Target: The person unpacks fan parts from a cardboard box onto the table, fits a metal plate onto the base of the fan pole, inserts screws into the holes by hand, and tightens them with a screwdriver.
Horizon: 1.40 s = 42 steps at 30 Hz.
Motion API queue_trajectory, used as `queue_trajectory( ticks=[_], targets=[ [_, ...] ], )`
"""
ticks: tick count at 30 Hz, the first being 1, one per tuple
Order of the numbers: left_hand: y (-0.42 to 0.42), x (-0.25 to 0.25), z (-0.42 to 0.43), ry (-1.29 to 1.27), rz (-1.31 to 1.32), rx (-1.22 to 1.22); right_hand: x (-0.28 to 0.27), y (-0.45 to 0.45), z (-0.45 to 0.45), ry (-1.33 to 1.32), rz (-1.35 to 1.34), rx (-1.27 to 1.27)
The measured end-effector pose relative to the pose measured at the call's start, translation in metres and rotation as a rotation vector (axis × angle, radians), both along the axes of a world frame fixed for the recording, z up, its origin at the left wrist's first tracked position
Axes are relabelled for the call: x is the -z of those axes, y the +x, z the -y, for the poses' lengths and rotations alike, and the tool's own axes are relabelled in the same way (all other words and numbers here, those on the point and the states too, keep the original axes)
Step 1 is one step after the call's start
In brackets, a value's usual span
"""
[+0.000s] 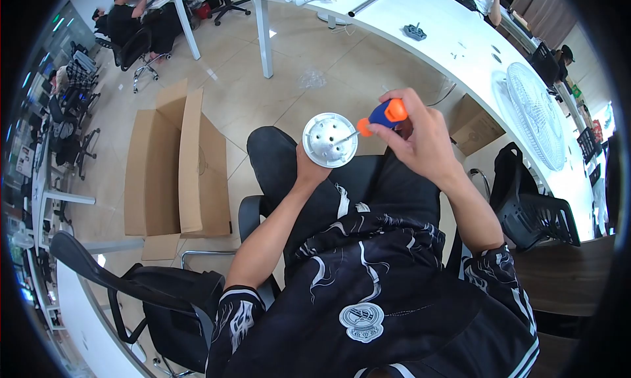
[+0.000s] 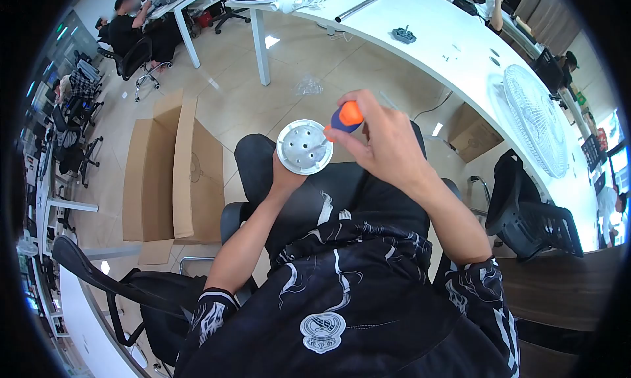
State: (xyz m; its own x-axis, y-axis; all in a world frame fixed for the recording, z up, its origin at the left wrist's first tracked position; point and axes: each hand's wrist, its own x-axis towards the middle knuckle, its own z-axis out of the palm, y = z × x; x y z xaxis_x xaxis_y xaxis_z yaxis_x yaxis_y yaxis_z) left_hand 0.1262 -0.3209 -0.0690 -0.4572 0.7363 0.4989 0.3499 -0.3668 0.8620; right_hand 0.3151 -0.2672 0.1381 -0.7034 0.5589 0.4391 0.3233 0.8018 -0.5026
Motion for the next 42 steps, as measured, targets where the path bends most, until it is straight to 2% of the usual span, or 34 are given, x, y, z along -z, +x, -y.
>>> queue_trajectory(
  ticks=[3,6,8,15,17,24,27,29,30,34,42],
  targets=[
    [0.001,-0.003,0.004,0.023,-0.089,-0.065,0.005,0.000,-0.003,0.054,-0.083,0.042],
    [0.000,0.002,0.000,0.002,-0.042,0.013,0.007,0.002,-0.005,0.043,-0.083,0.055],
    [0.000,-0.001,0.002,-0.002,-0.016,0.020,0.004,0.003,-0.010,0.157,-0.094,-0.125],
    [-0.001,-0.002,0.003,0.034,0.036,0.025,-0.001,0.003,-0.011,0.123,-0.053,-0.239],
    [-0.005,-0.002,0.003,0.022,-0.032,0.039,0.005,0.002,-0.011,0.044,-0.132,-0.105],
    [0.000,-0.001,0.002,0.023,-0.029,-0.002,0.012,0.003,0.005,0.073,-0.114,0.049],
    [-0.002,-0.001,0.004,0.016,-0.019,-0.019,0.001,0.004,0.005,0.026,-0.156,-0.046],
    [-0.001,-0.002,0.006,0.043,0.040,0.028,-0.004,0.007,0.012,0.055,-0.300,-0.158],
    [0.000,-0.001,0.003,0.030,0.051,0.020,-0.004,0.008,0.015,-0.017,-0.344,-0.227],
    [0.001,-0.003,0.005,-0.016,0.058,0.038,0.001,0.004,0.022,-0.061,-0.232,-0.291],
    [-0.002,-0.002,0.005,-0.023,0.020,0.044,0.007,-0.002,0.021,-0.065,-0.175,-0.305]
  ],
)
